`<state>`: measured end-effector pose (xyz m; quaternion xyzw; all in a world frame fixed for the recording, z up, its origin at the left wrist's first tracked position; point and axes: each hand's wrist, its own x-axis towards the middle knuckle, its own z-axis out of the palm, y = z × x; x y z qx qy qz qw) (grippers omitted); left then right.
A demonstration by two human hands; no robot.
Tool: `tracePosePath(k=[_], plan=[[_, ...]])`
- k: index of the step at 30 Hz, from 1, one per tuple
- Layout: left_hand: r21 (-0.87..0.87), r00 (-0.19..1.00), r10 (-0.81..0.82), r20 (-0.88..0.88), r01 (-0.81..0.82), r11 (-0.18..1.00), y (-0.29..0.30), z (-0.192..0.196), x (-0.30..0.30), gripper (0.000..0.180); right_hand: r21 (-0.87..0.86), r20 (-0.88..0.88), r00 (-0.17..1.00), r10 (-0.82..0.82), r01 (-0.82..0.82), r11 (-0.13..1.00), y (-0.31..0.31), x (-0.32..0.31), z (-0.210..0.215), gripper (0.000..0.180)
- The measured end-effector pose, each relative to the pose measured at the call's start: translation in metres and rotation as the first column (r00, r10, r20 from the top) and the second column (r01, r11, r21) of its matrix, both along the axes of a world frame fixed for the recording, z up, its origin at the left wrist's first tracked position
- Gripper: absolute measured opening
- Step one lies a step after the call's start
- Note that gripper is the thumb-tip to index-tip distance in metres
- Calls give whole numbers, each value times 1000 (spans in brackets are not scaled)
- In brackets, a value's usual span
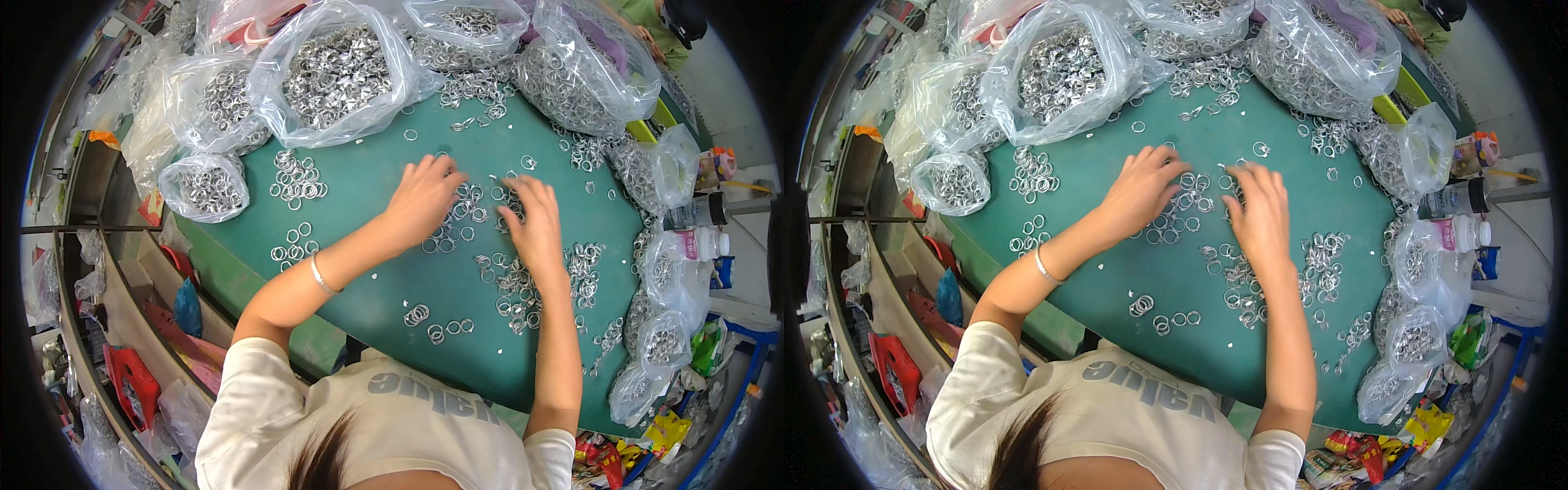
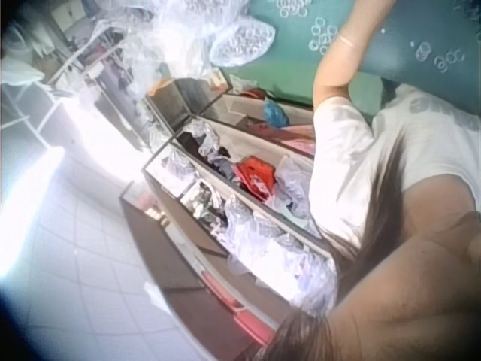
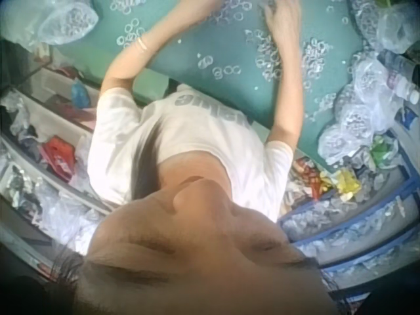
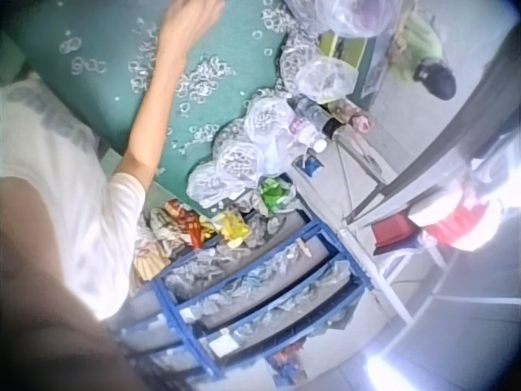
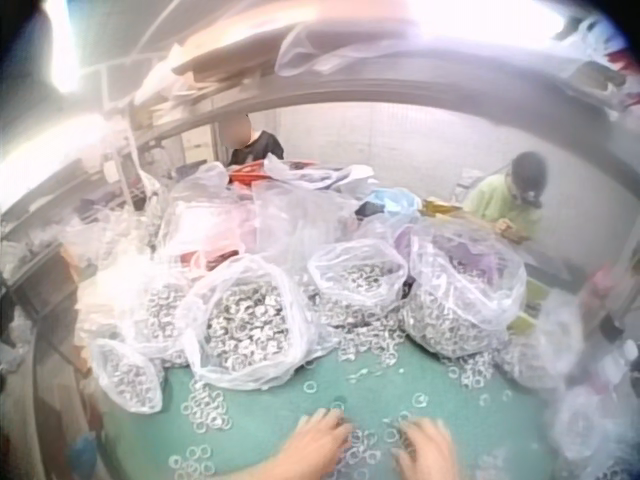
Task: The person sorts metal rings on a table by hand and gathers them into a pile.
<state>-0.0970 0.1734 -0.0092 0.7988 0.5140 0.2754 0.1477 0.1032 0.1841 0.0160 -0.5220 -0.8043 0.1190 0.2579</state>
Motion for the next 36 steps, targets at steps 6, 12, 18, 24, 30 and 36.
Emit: tracePosePath(k=[6, 12, 18, 24, 30, 36], plan=[[-100, 999, -32, -29, 29, 995, 9, -2, -4, 16, -33, 161, 985, 68, -64, 997, -1, 12, -13, 9], [-159, 955, -8, 297, 58, 986, -7, 0, -22, 10, -317, -89, 996, 31, -57, 947, -10, 37, 7, 15], [-336, 924, 169, 344, -47, 941, 3, 10, -12, 14, 65, 64, 994, -88, 83, 994, 43, 12, -29, 21], [-68, 997, -35, 72, 39, 997, -4, 3, -9, 16, 3, -1, 999, -37, 37, 999, 22, 19, -20, 8], [-223, 994, -44, 104, 66, 972, 3, 3, -10, 8, -57, -54, 949, 309, -312, 948, -80, 7, 16, 9], [-257, 950, -9, 312, 94, 962, -22, 28, -19, 12, -242, -138, 925, 354, -378, 894, -113, 7, 6, 15]])
